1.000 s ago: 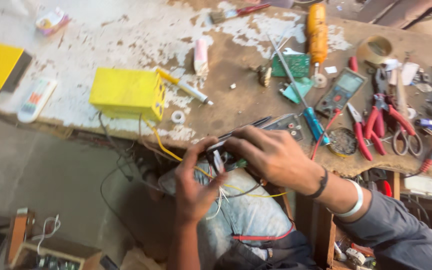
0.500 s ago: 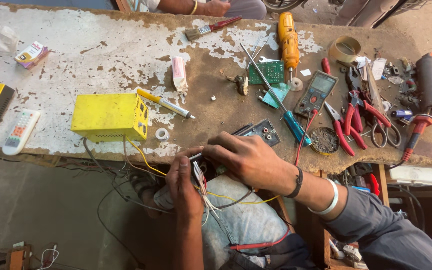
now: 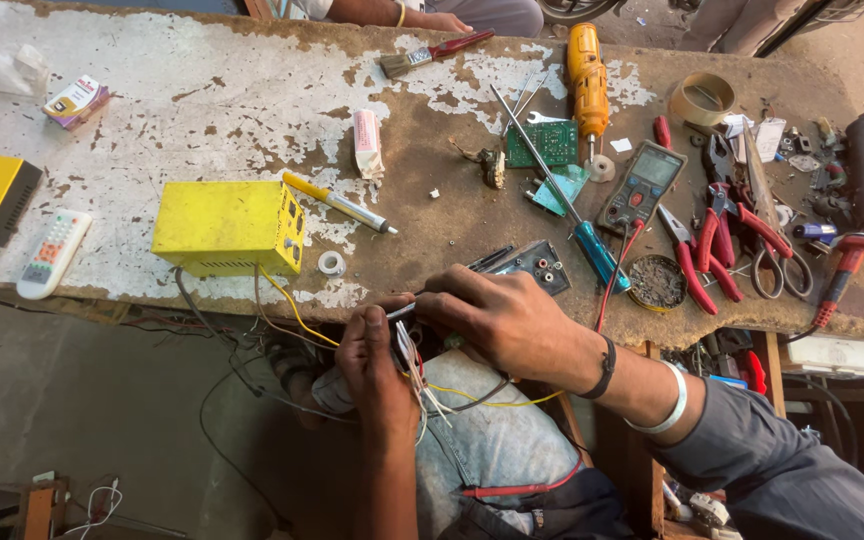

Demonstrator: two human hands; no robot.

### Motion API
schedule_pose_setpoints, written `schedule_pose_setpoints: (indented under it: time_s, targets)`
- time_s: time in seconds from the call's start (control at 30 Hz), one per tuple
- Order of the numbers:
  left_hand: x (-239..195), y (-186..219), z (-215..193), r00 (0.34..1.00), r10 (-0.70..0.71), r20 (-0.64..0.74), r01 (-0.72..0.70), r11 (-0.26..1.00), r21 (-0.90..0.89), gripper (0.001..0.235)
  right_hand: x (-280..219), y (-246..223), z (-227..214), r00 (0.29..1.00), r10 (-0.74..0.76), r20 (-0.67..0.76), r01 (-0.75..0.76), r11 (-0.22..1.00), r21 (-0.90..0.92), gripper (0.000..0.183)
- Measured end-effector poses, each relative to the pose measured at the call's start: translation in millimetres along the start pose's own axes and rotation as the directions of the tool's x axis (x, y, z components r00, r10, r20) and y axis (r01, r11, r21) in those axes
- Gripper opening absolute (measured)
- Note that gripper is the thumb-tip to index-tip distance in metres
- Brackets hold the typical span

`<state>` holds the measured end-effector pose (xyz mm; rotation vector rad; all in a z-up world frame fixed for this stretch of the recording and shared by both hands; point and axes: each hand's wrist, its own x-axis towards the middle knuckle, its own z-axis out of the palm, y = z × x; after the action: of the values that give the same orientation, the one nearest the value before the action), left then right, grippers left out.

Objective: The person repairs an electronic device by connecting wires, using a screwdriver to tighten screws on the circuit board, and reassembling the metal casing. They handle the device and tools on a cluttered workbench.

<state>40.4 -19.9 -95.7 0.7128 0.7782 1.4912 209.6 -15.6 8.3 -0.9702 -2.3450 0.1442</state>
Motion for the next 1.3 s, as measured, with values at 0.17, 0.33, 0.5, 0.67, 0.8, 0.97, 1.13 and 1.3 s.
schedule_pose_setpoints:
  time_s: [0.17, 0.33, 0.5, 0.67, 0.8, 0.97, 1.13, 1.3]
  targets:
    - [0, 1, 1, 1.0, 0.014, -0.011, -0.013, 0.998, 0.055, 0.036, -1, 3, 3, 1.0, 0.022, 0.001, -0.022, 0.999, 0.034, 0.039]
    - [0, 6, 3, 1.0, 0.022, -0.006, -0.022, 0.997, 0.079, 0.036, 0, 6, 5, 0.999, 0.043, 0.02, -0.044, 0.998, 0.041, 0.043]
    - [-6, 16, 10, 0.981, 0.173, 0.091, -0.192, 0.94, 0.281, 0.04, 0, 4, 9, 0.997, 0.08, 0.021, -0.08, 0.997, 0.007, 0.034]
    - [-8, 25, 14, 0.95, 0.287, 0.124, -0.312, 0.865, 0.394, 0.029, 1, 5, 11, 0.999, 0.051, 0.006, -0.051, 0.999, -0.005, 0.042]
    - [-1, 27, 8, 0.945, 0.26, 0.196, -0.315, 0.885, 0.344, 0.024, 2, 3, 12, 0.999, 0.049, -0.019, -0.05, 0.997, -0.052, 0.039]
    - [6, 32, 3, 0.955, 0.155, 0.252, -0.228, 0.927, 0.296, 0.022, 4, 3, 10, 0.999, 0.034, -0.039, -0.036, 0.998, -0.047, 0.038]
    - [3, 36, 7, 0.958, 0.154, 0.243, -0.236, 0.904, 0.356, 0.021, 7, 4, 6, 0.997, 0.017, -0.072, -0.019, 0.999, -0.028, 0.033]
    - [2, 37, 14, 0.94, 0.241, 0.241, -0.323, 0.854, 0.407, 0.02, 9, 4, 3, 0.997, 0.023, -0.075, -0.023, 1.0, 0.001, 0.029]
